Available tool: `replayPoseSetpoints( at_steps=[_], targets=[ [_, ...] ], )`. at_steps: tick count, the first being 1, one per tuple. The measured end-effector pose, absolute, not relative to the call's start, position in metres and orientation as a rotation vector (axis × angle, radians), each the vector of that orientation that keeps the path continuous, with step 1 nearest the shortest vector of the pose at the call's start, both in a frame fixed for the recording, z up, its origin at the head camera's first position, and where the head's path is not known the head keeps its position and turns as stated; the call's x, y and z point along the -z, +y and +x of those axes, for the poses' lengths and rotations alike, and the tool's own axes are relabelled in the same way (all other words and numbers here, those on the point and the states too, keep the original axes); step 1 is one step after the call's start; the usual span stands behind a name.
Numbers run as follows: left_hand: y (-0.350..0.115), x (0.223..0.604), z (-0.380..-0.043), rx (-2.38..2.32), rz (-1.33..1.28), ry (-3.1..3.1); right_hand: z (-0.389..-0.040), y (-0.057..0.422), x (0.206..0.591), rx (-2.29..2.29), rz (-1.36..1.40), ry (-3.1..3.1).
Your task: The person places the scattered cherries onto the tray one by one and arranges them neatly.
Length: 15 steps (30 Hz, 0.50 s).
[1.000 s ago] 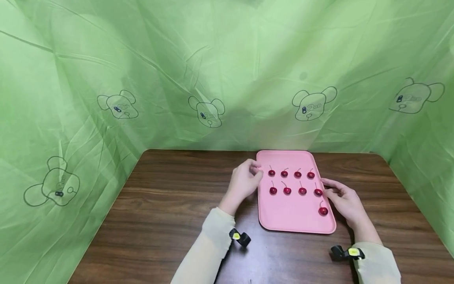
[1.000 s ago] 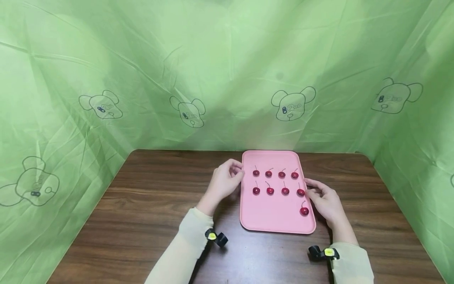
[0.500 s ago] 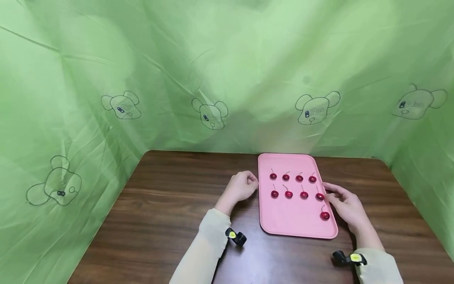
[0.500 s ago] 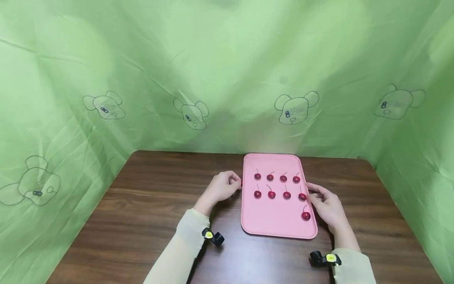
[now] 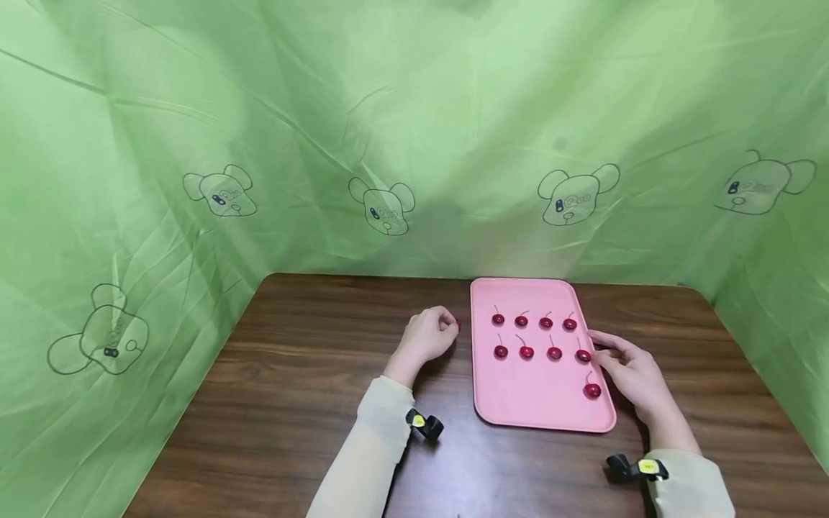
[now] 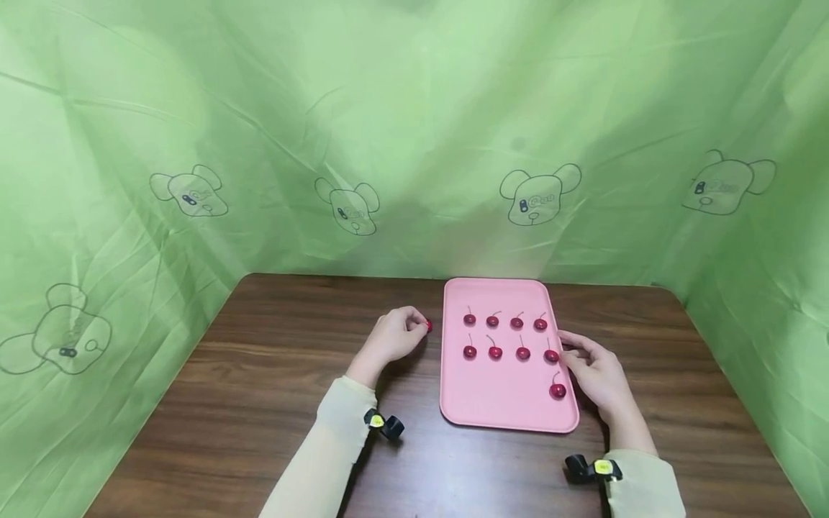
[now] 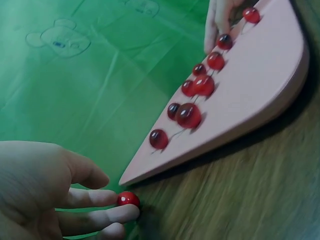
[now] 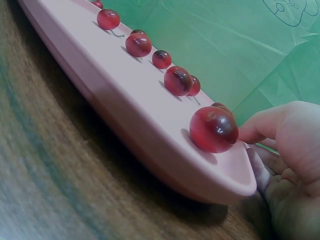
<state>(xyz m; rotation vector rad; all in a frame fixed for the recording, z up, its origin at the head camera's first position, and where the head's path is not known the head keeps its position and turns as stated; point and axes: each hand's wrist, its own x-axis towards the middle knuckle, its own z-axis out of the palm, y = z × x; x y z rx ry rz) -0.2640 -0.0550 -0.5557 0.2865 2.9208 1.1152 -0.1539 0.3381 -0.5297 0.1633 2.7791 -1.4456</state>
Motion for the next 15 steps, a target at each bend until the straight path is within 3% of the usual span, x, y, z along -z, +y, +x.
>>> replayPoseSetpoints(
  at_steps=[9,15],
  targets=[
    [-0.078,0.534,-0.258,-1.163,0.151,2.924,-0.154,0.337,0.530,1.469,0.158,2.768],
    [-0.076,0.540,-0.260,-1.224,0.119,2.942,-0.155,0.338,0.529,1.466,0.157,2.756]
  ],
)
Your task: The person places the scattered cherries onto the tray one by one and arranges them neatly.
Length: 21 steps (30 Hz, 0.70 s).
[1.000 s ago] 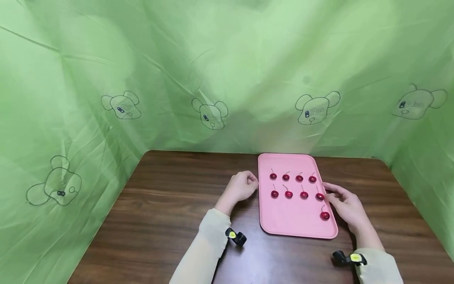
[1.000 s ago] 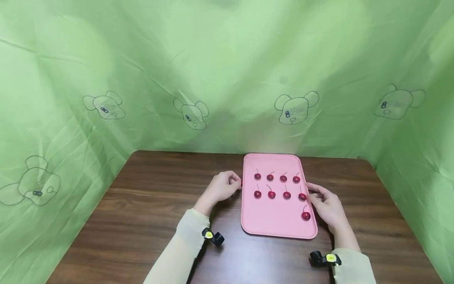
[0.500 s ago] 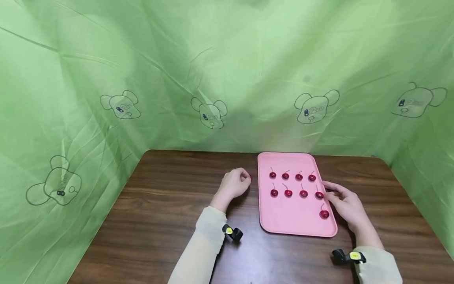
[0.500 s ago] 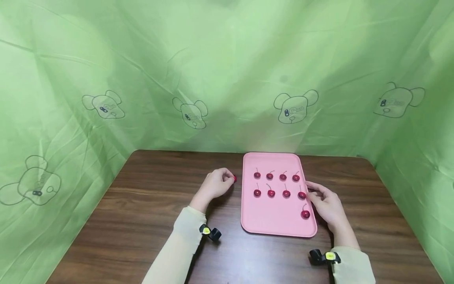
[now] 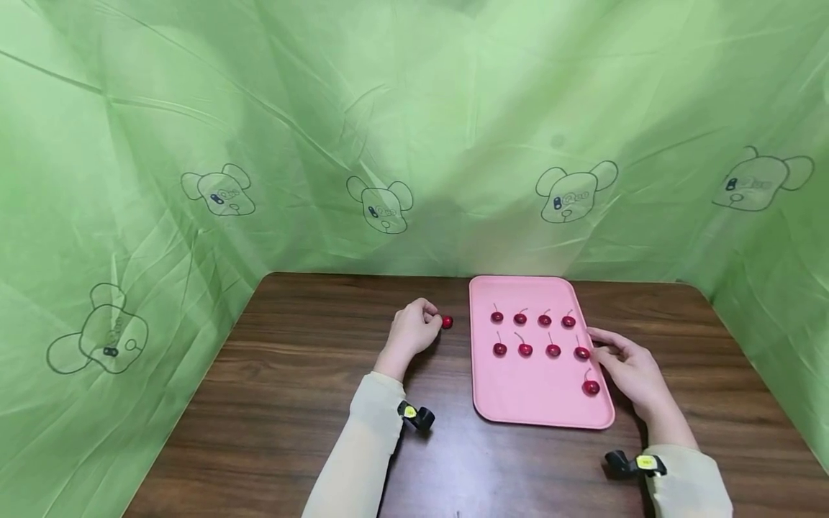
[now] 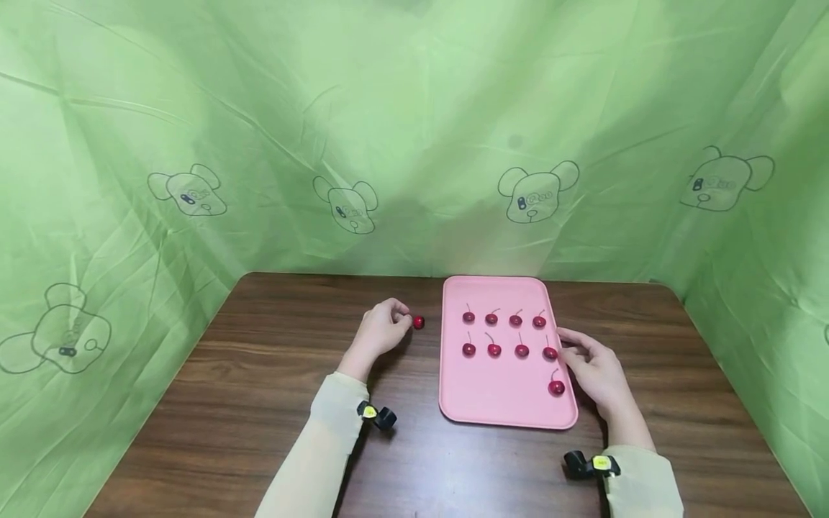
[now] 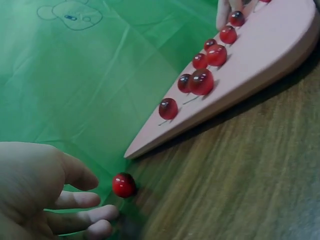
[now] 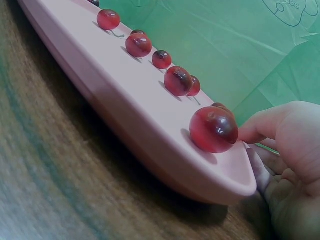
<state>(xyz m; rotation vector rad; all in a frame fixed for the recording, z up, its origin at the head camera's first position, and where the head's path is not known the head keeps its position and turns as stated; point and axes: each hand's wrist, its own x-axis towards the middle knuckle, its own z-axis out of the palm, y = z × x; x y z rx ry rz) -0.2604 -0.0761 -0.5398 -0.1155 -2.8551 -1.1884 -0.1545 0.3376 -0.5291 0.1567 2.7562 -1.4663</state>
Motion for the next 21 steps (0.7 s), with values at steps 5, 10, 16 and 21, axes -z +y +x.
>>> replayPoseSetpoints(
  at_steps=[5,10,16,21],
  targets=[
    [-0.067,0.513,-0.240,1.221,-0.176,-2.811,-0.155,0.337,0.529,1.501,0.152,2.743],
    [-0.065,0.506,-0.233,1.185,-0.263,-2.830,-0.156,0.336,0.530,1.513,0.161,2.745],
    [-0.065,0.512,-0.235,1.172,-0.321,-2.800,-0.157,0.336,0.531,1.503,0.167,2.754],
    [-0.067,0.528,-0.242,1.154,-0.352,-2.728,-0.156,0.338,0.531,1.507,0.159,2.758]
  ],
)
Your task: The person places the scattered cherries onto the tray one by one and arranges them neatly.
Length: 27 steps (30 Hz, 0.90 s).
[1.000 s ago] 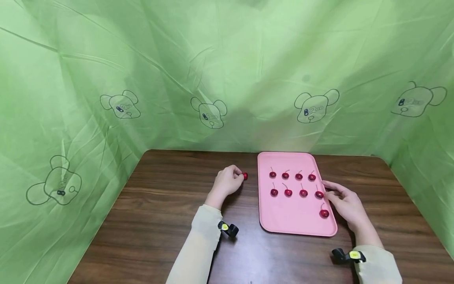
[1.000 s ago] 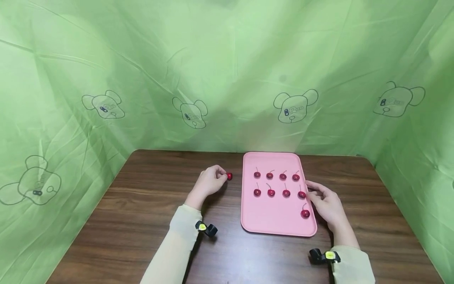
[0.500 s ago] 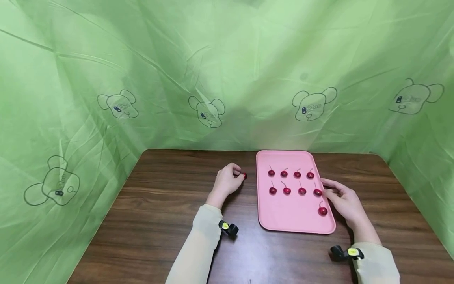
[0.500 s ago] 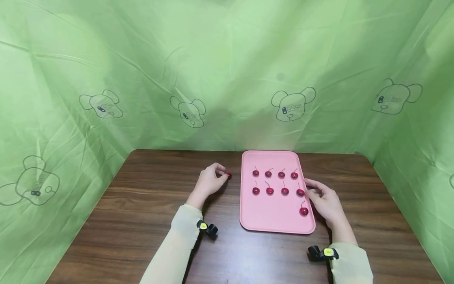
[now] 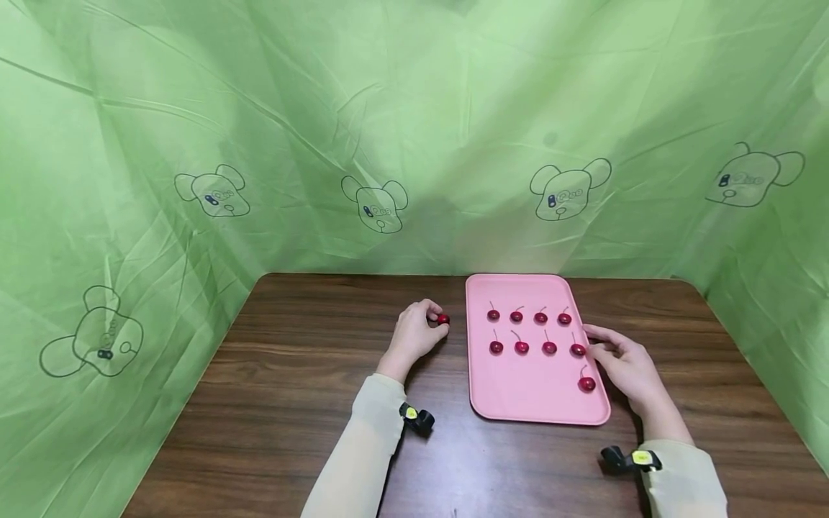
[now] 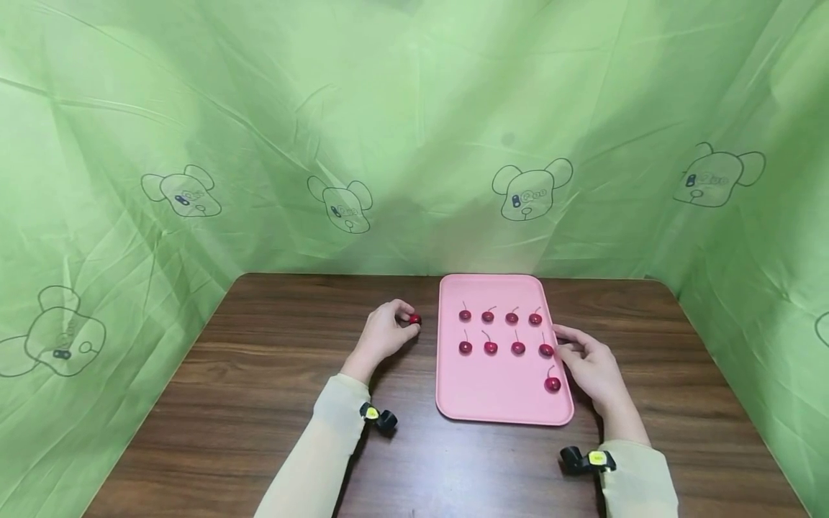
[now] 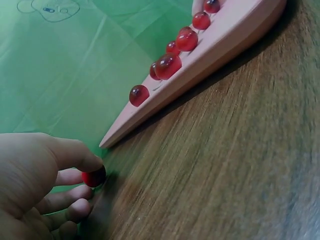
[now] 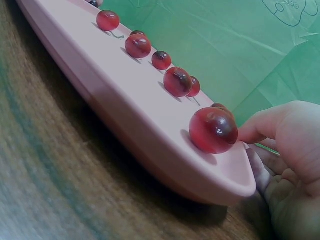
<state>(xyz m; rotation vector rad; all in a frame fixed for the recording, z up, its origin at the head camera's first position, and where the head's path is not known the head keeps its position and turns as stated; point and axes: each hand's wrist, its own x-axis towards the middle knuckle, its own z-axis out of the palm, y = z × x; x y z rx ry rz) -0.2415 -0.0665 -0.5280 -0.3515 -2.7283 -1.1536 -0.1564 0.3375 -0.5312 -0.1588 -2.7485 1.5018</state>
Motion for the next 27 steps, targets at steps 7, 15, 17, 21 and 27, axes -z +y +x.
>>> replayPoseSetpoints(
  at_steps=[7,15,17,21,27],
  targets=[
    [-0.062,0.516,-0.236,1.156,-0.326,-2.747,-0.157,0.338,0.531,-1.508,-0.155,-2.749],
    [-0.061,0.523,-0.237,1.095,-0.342,-2.711,-0.157,0.338,0.532,-1.501,-0.161,-2.748],
    [-0.061,0.520,-0.235,1.102,-0.325,-2.736,-0.157,0.338,0.532,-1.501,-0.163,-2.748],
    [-0.060,0.519,-0.235,1.077,-0.312,-2.755,-0.157,0.338,0.532,-1.501,-0.169,-2.752],
    [-0.062,0.518,-0.236,1.136,-0.309,-2.738,-0.157,0.338,0.532,-1.504,-0.181,-2.763]
  ],
)
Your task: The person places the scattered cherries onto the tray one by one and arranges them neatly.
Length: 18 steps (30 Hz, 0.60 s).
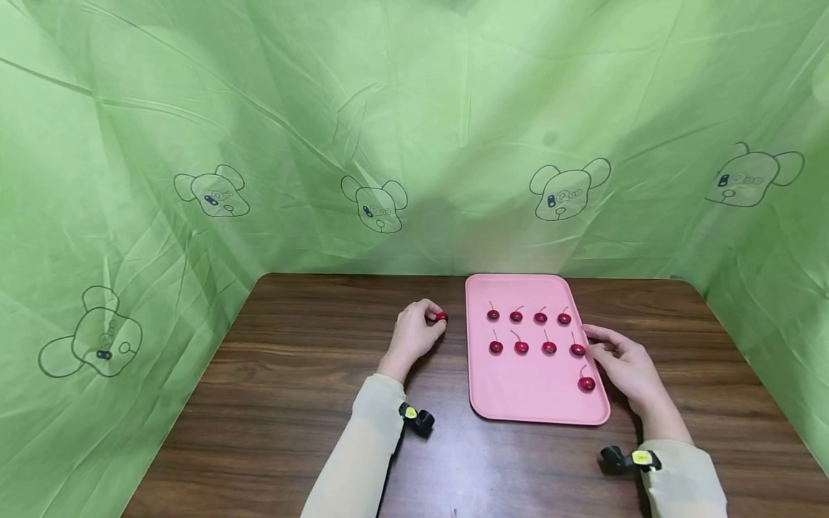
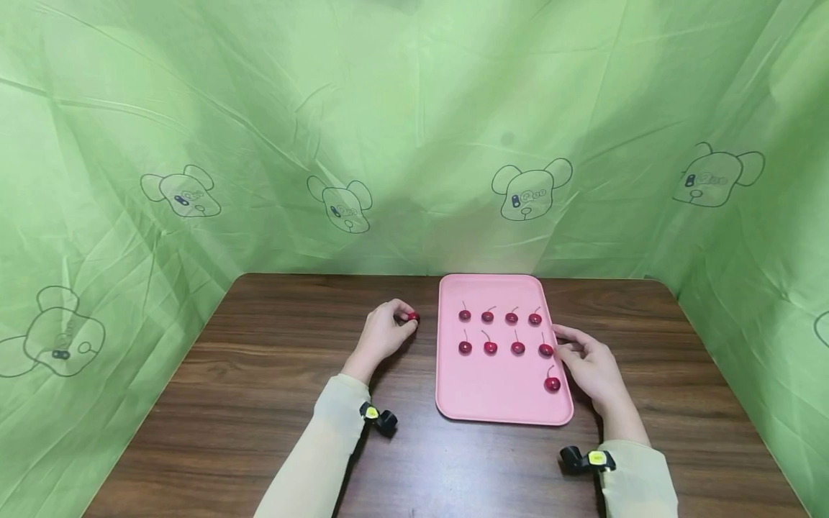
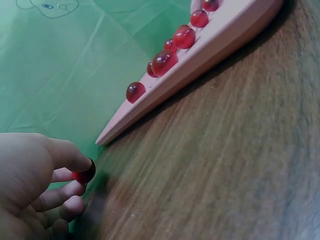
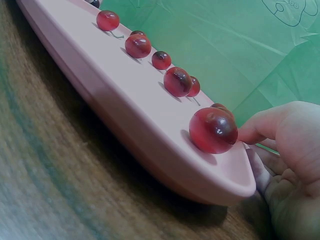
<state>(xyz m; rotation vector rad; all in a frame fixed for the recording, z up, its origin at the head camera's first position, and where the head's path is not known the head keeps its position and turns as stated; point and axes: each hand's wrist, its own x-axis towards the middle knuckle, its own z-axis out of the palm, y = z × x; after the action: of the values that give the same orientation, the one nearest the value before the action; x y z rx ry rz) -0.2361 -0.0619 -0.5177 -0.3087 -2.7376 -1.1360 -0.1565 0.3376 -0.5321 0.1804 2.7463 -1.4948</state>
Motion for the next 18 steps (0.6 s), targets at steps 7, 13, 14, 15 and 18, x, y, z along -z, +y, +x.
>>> replayPoseSetpoints(
  at_steps=[7,13,14,15,18],
  targets=[
    [-0.059,0.506,-0.236,1.290,-0.275,-2.699,-0.156,0.337,0.532,1.484,0.183,2.745],
    [-0.041,0.488,-0.228,1.370,-0.361,-2.655,-0.157,0.337,0.531,1.464,0.180,2.751],
    [-0.036,0.485,-0.225,1.377,-0.385,-2.652,-0.157,0.337,0.531,1.463,0.183,2.751],
    [-0.031,0.482,-0.222,1.389,-0.407,-2.651,-0.156,0.338,0.531,1.461,0.184,2.752],
    [-0.014,0.474,-0.211,1.403,-0.483,-2.663,-0.156,0.339,0.531,1.459,0.182,2.754]
  ],
)
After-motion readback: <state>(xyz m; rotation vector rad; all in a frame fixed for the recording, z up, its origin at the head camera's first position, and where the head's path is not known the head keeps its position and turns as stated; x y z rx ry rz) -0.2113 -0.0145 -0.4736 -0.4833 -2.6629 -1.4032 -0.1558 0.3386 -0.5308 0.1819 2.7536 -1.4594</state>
